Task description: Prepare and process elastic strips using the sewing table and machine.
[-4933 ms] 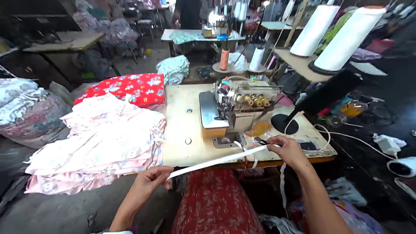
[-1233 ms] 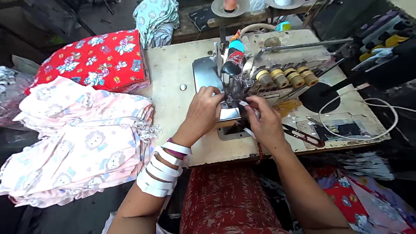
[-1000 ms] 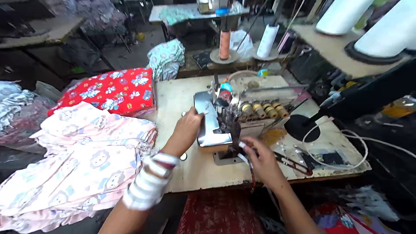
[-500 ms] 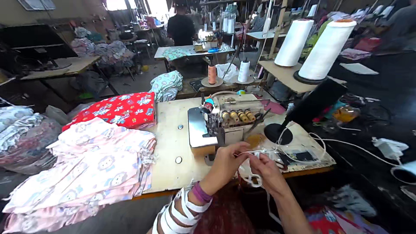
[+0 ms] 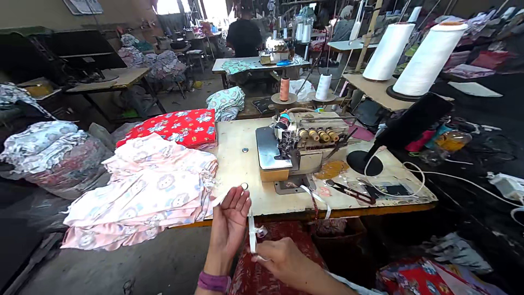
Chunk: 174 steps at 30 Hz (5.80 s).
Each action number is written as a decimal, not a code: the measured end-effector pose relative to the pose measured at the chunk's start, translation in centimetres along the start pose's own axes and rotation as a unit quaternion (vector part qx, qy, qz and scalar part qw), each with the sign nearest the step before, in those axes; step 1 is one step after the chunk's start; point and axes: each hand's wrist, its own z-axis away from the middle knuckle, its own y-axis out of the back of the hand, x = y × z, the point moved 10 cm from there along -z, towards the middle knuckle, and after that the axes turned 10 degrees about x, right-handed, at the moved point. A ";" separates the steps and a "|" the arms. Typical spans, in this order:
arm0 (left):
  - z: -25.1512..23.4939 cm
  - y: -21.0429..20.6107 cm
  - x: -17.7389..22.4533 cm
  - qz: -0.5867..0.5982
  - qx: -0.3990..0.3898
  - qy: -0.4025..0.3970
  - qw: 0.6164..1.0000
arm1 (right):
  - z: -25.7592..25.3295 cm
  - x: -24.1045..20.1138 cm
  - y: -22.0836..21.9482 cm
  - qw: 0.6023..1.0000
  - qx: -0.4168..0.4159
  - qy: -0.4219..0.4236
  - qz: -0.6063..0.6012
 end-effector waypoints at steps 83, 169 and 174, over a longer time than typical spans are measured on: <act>-1.2 10.0 1.2 -0.724 0.030 -0.364 0.586 | 10.0 17.7 17.2 0.887 0.206 -0.410 0.056; -0.3 -8.4 -5.0 -0.536 -0.265 -0.036 0.801 | -6.1 6.1 12.0 0.944 -0.002 -0.275 -0.184; -1.5 -6.6 -7.1 -0.401 -0.199 0.080 0.891 | -6.2 7.6 12.8 0.939 0.061 -0.290 -0.176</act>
